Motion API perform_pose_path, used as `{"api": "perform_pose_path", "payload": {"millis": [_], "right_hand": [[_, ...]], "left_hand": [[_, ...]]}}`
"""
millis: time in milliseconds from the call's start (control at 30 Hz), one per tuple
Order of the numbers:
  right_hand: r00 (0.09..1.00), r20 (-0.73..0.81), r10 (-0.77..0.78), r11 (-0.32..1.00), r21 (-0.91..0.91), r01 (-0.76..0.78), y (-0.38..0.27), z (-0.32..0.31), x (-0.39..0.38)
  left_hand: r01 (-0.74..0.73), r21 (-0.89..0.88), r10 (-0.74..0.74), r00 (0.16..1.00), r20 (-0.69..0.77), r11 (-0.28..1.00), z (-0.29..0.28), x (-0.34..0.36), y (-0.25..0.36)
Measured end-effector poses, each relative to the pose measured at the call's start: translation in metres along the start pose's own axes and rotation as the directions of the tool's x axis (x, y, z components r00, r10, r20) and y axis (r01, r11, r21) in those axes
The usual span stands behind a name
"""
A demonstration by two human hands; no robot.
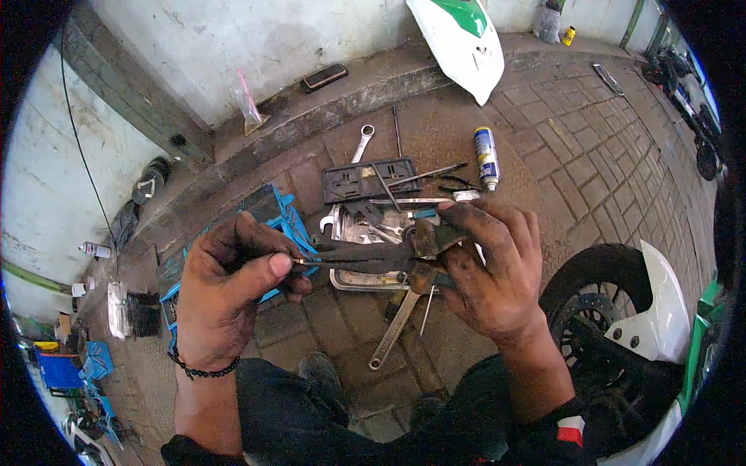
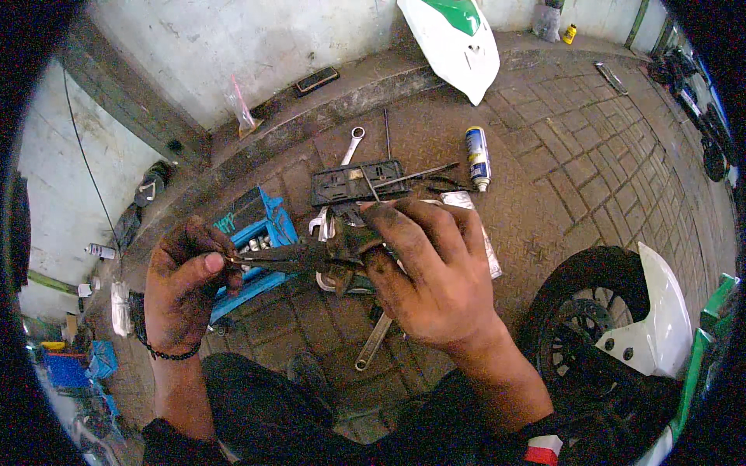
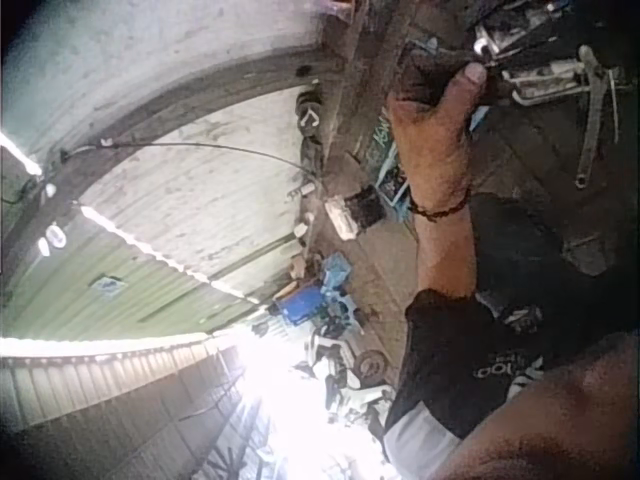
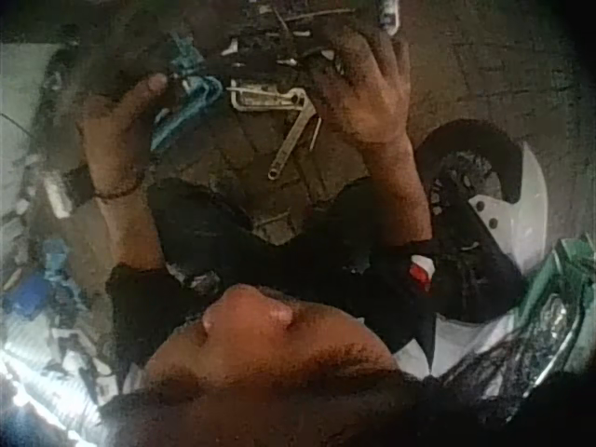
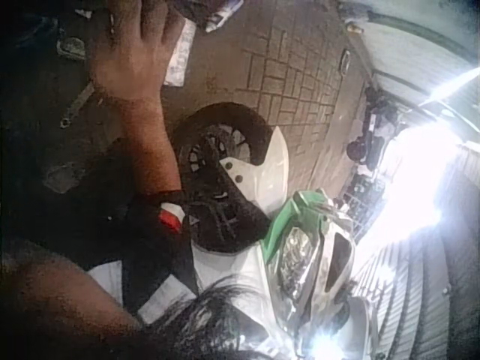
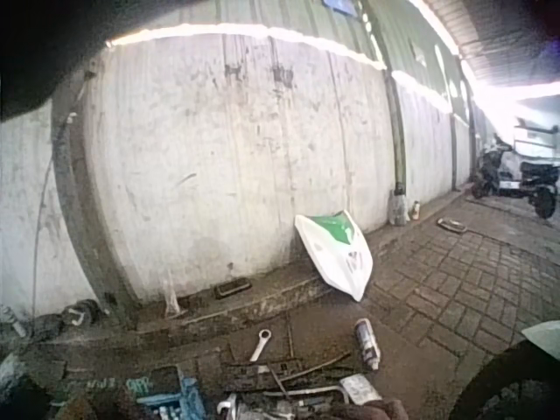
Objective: The person cleans and reassembles a small mechanical component by hand using pliers and a screwdriver while working over a tray of tools.
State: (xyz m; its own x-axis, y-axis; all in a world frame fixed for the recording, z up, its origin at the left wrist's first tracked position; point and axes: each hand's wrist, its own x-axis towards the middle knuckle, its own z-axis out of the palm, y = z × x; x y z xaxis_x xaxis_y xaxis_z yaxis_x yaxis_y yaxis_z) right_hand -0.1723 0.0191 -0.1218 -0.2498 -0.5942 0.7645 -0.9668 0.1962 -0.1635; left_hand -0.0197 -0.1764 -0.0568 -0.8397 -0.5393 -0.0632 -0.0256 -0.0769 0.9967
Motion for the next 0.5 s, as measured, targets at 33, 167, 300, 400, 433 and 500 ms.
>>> {"api": "perform_pose_path", "payload": {"millis": [33, 167, 300, 400, 433, 500], "right_hand": [[1.000, 0.013, 0.003, 1.000, -0.001, -0.003, -0.0007, -0.0004, 0.0009], [0.998, 0.070, 0.003, 1.000, -0.006, -0.003, -0.0016, -0.0005, 0.0009], [0.986, 0.168, -0.006, 0.999, 0.043, -0.002, 0.0015, -0.0050, 0.0019], [0.963, 0.263, 0.058, 0.989, 0.113, -0.090, 0.0020, -0.0064, 0.0010], [0.962, 0.265, 0.061, 0.987, 0.130, -0.098, 0.0031, -0.0051, -0.0005], [0.961, 0.267, 0.065, 0.980, 0.167, -0.113, 0.0057, -0.0003, -0.0038]], "left_hand": [[-0.016, 0.001, 0.016, 1.000, 0.008, 1.000, -0.0007, -0.0004, 0.0009], [-0.060, 0.023, 0.059, 0.997, 0.042, 0.998, -0.0053, 0.0025, -0.0054], [-0.165, 0.074, 0.162, 0.986, 0.043, 0.984, -0.0030, 0.0026, -0.0061], [-0.182, 0.123, 0.183, 0.983, 0.002, 0.976, 0.0019, 0.0008, -0.0077], [-0.177, 0.096, 0.177, 0.984, 0.014, 0.980, 0.0020, 0.0010, -0.0072], [-0.167, 0.043, 0.165, 0.986, 0.036, 0.985, 0.0005, 0.0010, -0.0048]]}}
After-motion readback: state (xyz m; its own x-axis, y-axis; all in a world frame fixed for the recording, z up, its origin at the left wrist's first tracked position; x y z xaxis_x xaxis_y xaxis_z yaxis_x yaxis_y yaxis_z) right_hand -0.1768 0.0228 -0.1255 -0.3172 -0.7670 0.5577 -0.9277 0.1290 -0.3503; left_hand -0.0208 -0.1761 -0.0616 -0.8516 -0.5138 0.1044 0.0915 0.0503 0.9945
